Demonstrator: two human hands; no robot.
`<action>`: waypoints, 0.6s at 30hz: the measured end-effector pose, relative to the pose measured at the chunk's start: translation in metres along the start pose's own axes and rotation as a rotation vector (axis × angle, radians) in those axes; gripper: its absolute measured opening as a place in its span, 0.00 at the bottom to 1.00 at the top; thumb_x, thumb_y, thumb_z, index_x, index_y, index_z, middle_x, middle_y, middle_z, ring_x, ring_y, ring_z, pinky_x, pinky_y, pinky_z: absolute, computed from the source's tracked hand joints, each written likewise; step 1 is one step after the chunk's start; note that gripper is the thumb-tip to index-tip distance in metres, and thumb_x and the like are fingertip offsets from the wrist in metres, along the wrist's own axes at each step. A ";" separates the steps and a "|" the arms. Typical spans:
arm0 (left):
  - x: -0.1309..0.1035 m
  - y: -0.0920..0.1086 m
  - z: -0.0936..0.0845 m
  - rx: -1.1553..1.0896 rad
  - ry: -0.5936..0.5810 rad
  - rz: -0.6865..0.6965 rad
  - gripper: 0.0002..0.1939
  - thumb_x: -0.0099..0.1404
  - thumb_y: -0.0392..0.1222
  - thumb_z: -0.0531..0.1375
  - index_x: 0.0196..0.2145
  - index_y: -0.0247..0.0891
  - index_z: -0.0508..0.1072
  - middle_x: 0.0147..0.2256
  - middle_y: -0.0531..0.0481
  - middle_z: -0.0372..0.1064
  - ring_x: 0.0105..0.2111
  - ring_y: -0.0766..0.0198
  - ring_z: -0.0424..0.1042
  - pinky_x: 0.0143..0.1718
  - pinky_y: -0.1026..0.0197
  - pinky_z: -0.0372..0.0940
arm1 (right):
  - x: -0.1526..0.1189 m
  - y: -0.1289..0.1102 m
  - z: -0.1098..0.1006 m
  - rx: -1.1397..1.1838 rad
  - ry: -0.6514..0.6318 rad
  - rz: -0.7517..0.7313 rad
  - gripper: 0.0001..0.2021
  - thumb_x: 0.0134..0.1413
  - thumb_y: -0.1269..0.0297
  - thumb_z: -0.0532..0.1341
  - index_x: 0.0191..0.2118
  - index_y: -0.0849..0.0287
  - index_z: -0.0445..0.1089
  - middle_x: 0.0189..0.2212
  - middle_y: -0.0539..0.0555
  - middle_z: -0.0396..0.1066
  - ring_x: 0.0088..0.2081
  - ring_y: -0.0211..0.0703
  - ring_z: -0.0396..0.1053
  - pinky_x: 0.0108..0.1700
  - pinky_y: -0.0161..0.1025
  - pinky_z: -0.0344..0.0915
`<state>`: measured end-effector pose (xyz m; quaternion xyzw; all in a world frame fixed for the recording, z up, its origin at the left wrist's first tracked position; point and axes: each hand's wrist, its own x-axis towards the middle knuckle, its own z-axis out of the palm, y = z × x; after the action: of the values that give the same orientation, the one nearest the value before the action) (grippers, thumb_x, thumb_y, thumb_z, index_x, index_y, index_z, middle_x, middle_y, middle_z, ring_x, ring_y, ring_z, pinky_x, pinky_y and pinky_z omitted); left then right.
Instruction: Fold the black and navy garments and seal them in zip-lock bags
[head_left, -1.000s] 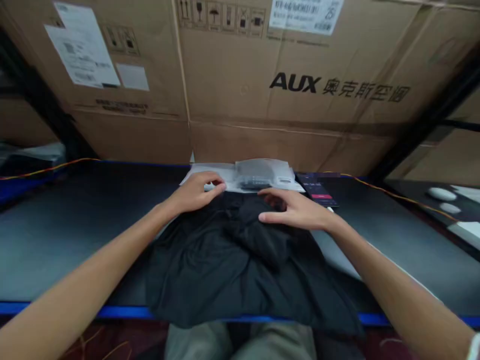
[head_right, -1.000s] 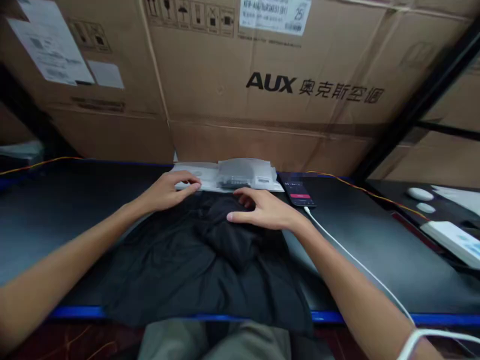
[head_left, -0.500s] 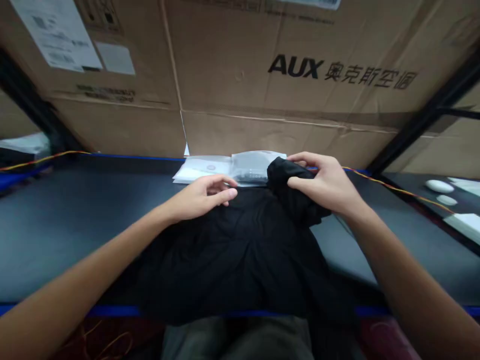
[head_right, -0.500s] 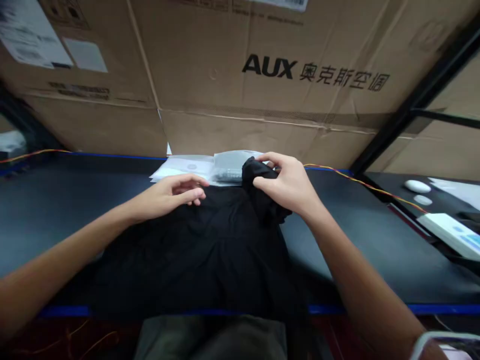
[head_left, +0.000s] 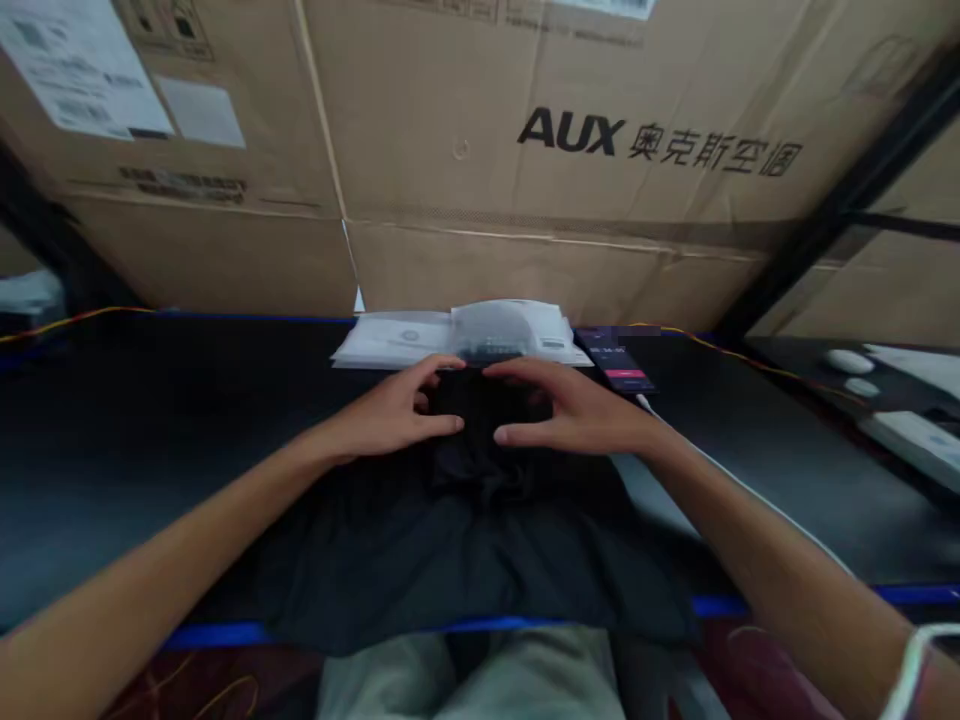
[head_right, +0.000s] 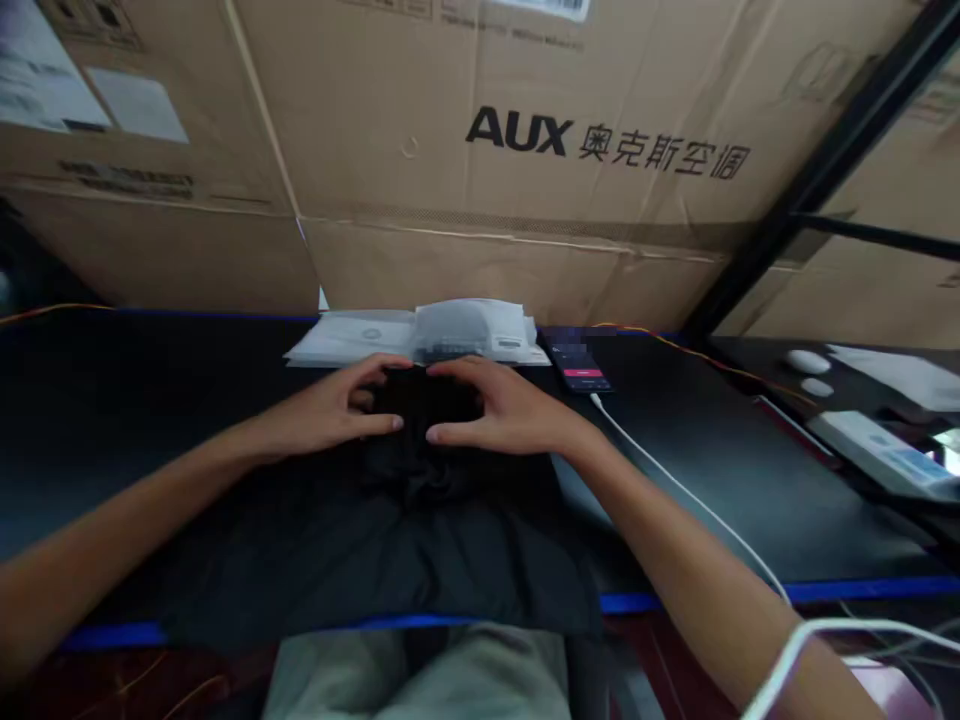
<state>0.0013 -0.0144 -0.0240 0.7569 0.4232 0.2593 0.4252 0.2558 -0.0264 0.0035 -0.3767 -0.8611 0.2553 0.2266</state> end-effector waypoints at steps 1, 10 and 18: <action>0.000 -0.001 0.000 -0.009 -0.017 0.014 0.32 0.58 0.45 0.65 0.59 0.44 0.63 0.51 0.41 0.69 0.39 0.58 0.76 0.35 0.57 0.73 | 0.000 -0.001 0.001 -0.016 -0.030 -0.015 0.34 0.49 0.55 0.70 0.62 0.57 0.65 0.60 0.62 0.67 0.58 0.55 0.67 0.55 0.50 0.69; 0.000 -0.003 -0.017 0.261 0.089 0.150 0.34 0.51 0.30 0.52 0.58 0.39 0.68 0.56 0.44 0.70 0.48 0.56 0.74 0.50 0.54 0.71 | -0.003 0.003 -0.010 -0.116 -0.130 0.087 0.40 0.45 0.71 0.66 0.67 0.60 0.58 0.55 0.62 0.70 0.46 0.50 0.73 0.44 0.44 0.72; -0.006 0.005 -0.021 0.471 0.055 0.395 0.46 0.48 0.27 0.51 0.66 0.45 0.61 0.66 0.47 0.57 0.65 0.52 0.57 0.66 0.46 0.55 | -0.005 0.005 -0.012 -0.154 -0.105 0.050 0.31 0.54 0.61 0.64 0.64 0.57 0.63 0.58 0.61 0.69 0.49 0.50 0.72 0.47 0.46 0.72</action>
<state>-0.0160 -0.0123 -0.0093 0.8950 0.3276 0.2520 0.1679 0.2693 -0.0241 0.0087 -0.4003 -0.8793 0.2132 0.1453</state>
